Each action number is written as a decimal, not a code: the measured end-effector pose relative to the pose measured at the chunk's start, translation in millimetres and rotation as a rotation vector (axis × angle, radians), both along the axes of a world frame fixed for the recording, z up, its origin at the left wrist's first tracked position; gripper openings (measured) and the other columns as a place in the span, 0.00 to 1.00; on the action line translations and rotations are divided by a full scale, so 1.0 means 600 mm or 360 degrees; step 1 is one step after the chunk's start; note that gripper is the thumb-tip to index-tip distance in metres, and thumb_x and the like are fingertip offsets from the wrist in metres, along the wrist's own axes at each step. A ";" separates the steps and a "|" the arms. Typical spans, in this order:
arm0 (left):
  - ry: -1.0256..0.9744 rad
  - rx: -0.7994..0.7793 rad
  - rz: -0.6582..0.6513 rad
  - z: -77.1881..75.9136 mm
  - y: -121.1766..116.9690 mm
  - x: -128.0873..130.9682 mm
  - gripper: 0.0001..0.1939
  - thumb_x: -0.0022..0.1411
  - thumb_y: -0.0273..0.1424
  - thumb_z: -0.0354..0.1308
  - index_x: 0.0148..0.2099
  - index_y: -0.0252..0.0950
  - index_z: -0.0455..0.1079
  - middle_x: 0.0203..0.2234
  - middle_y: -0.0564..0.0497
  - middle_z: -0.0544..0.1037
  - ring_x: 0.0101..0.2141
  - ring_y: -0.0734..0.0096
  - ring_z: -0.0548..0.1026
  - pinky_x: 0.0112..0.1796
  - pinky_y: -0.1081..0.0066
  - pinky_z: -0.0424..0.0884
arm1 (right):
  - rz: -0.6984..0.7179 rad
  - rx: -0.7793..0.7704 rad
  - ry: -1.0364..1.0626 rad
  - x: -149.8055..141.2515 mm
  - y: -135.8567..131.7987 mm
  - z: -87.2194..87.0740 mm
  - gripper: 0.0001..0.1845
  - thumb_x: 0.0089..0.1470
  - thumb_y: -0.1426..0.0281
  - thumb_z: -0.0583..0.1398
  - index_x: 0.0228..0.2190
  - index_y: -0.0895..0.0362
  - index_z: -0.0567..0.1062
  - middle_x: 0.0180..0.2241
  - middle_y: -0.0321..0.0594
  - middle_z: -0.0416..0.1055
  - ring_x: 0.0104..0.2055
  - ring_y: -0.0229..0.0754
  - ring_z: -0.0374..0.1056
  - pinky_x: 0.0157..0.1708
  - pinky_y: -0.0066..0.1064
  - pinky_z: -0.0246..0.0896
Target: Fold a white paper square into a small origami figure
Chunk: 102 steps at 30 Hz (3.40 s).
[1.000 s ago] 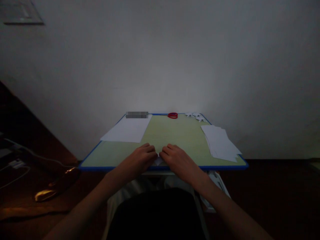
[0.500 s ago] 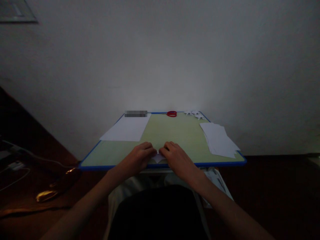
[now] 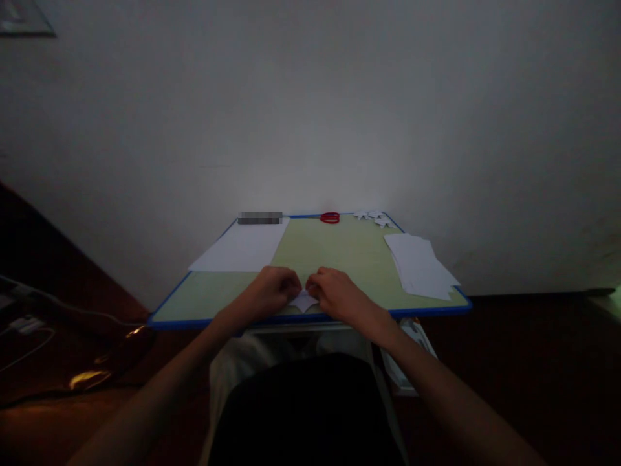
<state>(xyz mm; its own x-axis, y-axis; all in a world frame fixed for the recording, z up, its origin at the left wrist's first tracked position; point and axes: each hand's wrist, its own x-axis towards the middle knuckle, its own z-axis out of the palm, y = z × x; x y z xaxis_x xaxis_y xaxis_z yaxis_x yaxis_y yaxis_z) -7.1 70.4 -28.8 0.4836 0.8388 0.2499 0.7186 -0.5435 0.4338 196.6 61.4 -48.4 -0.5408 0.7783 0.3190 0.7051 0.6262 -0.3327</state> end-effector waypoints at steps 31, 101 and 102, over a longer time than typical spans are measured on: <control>0.0643 -0.0950 0.0024 0.078 0.082 0.032 0.10 0.49 0.33 0.63 0.20 0.36 0.70 0.18 0.47 0.74 0.21 0.64 0.73 0.26 0.63 0.74 | 0.0020 -0.1019 -0.0689 -0.011 0.136 0.094 0.20 0.48 0.55 0.70 0.37 0.57 0.79 0.29 0.39 0.78 0.28 0.40 0.70 0.28 0.29 0.59; -0.1697 0.0090 0.0263 -0.031 -0.016 0.022 0.13 0.58 0.41 0.67 0.35 0.36 0.76 0.31 0.48 0.84 0.35 0.63 0.82 0.41 0.65 0.78 | -0.0123 0.0182 0.1416 -0.062 0.003 -0.001 0.12 0.64 0.59 0.60 0.37 0.52 0.80 0.36 0.41 0.79 0.38 0.46 0.73 0.42 0.36 0.68; -0.1696 0.0086 0.0266 -0.032 -0.016 0.023 0.13 0.58 0.41 0.67 0.35 0.36 0.75 0.30 0.49 0.83 0.35 0.64 0.82 0.41 0.65 0.78 | -0.0128 0.0172 0.1424 -0.062 0.003 -0.001 0.12 0.64 0.59 0.61 0.37 0.52 0.80 0.36 0.41 0.78 0.38 0.46 0.73 0.42 0.36 0.68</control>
